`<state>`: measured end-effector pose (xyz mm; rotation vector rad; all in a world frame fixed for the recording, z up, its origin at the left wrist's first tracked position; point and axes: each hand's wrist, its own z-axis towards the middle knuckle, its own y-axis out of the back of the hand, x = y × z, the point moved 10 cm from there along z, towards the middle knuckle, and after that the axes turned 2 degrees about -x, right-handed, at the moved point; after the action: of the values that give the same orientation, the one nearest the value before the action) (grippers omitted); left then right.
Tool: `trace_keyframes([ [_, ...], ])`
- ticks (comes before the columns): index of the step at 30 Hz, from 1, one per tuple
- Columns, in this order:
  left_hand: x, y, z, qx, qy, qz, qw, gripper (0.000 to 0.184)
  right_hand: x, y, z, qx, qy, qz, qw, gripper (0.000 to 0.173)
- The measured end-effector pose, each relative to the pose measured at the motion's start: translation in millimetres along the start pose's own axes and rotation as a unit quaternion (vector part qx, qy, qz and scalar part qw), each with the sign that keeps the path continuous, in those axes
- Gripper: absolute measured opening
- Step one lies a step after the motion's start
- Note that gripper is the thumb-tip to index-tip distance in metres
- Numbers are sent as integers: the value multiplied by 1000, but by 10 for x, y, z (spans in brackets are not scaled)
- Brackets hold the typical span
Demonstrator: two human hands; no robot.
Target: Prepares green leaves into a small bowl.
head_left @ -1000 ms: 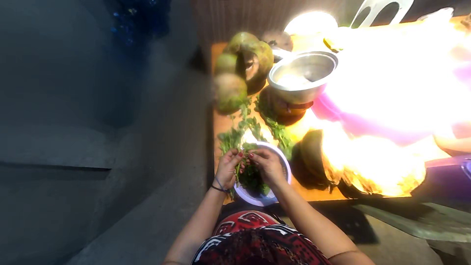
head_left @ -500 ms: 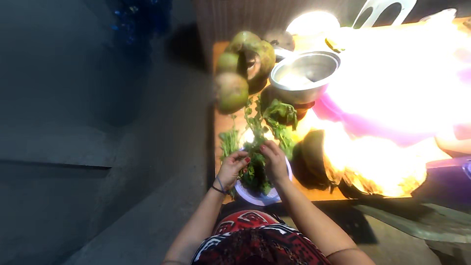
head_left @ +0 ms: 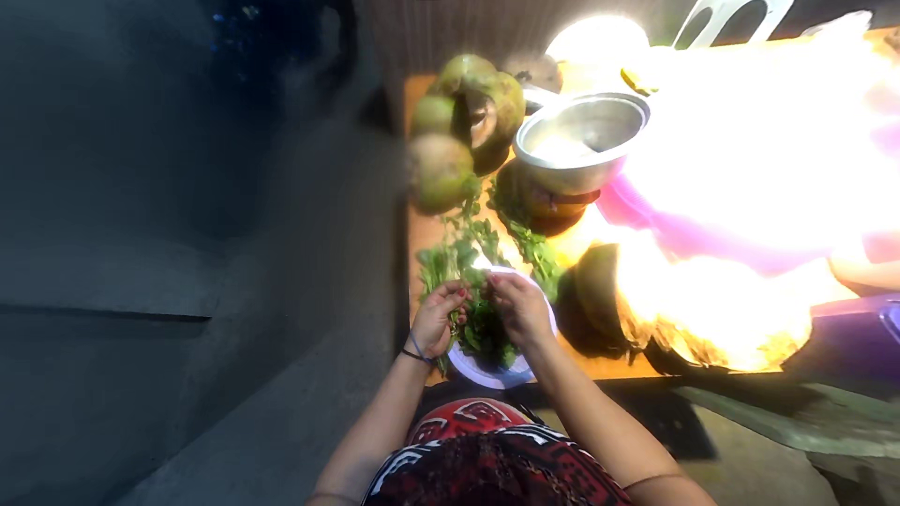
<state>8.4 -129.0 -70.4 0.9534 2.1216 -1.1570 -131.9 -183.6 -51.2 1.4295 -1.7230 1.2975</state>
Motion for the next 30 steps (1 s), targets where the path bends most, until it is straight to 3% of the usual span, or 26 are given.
trace_keyframes([
  [5,26,1,0,3,-13,41,999,18,89,-2,-10,9,48,-52,997,13],
  [15,112,1,-21,-18,10,30,999,15,47,34,27,-10,11,-30,999,8],
  [21,123,-47,-55,-24,16,11,1000,17,-54,64,-16,-15,-22,28,999,10],
  [30,102,-10,-61,-48,-39,83,995,12,37,136,-25,-21,22,60,998,21],
])
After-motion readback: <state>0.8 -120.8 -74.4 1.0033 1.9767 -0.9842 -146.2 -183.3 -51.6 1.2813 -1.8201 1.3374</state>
